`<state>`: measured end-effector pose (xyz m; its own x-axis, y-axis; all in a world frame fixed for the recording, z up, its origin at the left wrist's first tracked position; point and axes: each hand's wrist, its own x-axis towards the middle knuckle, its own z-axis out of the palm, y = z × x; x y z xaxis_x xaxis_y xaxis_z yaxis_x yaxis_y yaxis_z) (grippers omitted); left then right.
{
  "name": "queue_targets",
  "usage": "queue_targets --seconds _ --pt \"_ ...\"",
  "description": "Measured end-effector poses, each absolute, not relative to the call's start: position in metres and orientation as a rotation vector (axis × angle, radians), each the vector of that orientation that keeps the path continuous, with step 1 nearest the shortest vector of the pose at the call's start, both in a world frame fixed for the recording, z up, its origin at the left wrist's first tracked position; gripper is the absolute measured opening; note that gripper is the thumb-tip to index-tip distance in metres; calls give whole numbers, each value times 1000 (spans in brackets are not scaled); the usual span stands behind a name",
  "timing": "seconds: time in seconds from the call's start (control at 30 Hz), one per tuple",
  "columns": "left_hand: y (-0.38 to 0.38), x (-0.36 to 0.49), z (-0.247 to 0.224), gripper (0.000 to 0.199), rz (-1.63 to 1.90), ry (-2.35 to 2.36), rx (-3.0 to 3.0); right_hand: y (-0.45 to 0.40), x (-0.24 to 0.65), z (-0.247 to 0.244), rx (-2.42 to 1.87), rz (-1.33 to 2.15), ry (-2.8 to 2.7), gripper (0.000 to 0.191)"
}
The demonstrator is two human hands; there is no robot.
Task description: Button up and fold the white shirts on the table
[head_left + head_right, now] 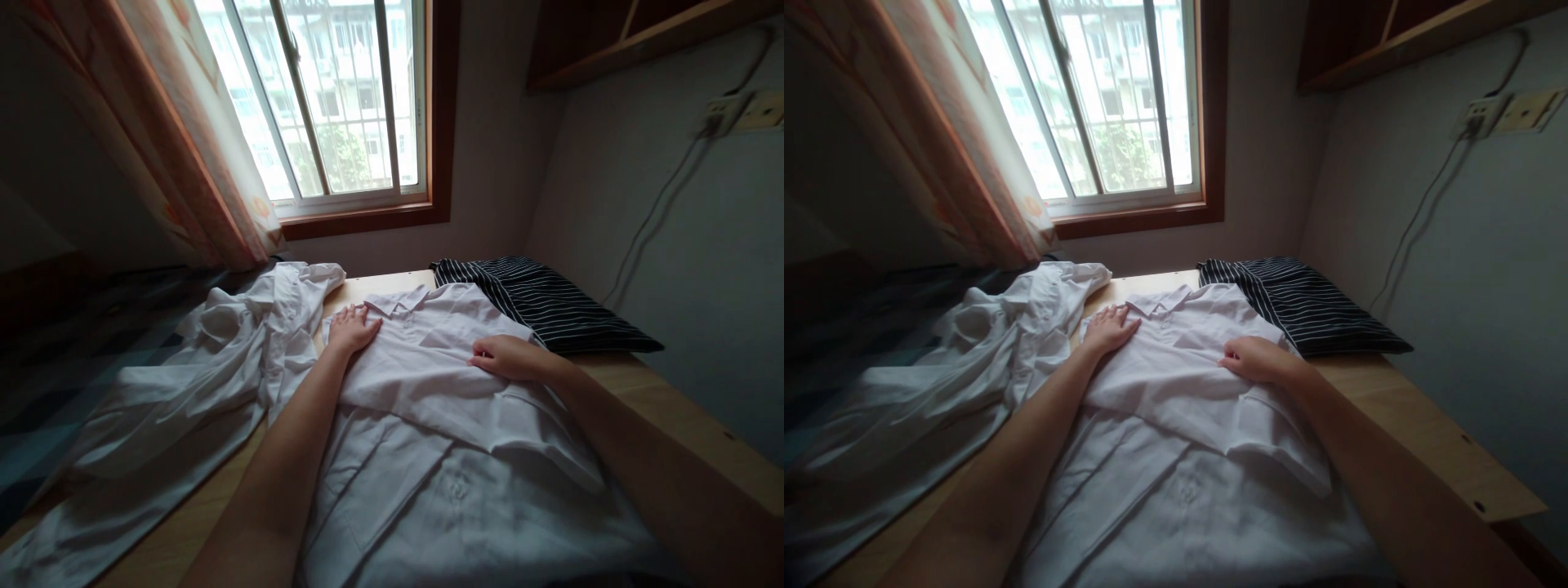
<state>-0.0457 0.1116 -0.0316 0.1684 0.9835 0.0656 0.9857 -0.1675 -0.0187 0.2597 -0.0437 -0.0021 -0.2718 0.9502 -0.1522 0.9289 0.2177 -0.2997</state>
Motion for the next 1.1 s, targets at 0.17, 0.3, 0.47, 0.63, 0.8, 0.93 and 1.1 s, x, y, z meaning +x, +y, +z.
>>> queue_targets --seconds 0.17,0.3,0.47,0.63,0.8,0.93,1.1 --pt "114 -48 -33 79 -64 -2047 -2331 -43 260 -2 -1853 512 -2407 30" --pt "115 -46 -37 89 -87 -2087 -2273 -44 259 -1 -1866 513 -2395 31" --pt "108 -47 -32 74 -120 -2089 -2172 -45 259 -1 -1878 500 -2400 31" --pt "92 -58 -2 47 -324 -1654 -2227 -43 259 -1 -1859 479 -2447 32" --pt "59 -75 10 49 -308 -1835 -2225 -44 259 -1 -1849 487 -2455 32" --pt "29 -95 -17 51 -268 -1846 -2309 -46 260 -1 -1836 495 -2449 32" --pt "17 -109 -48 58 -216 -1829 -2389 -44 262 -6 -1835 497 -2442 34"
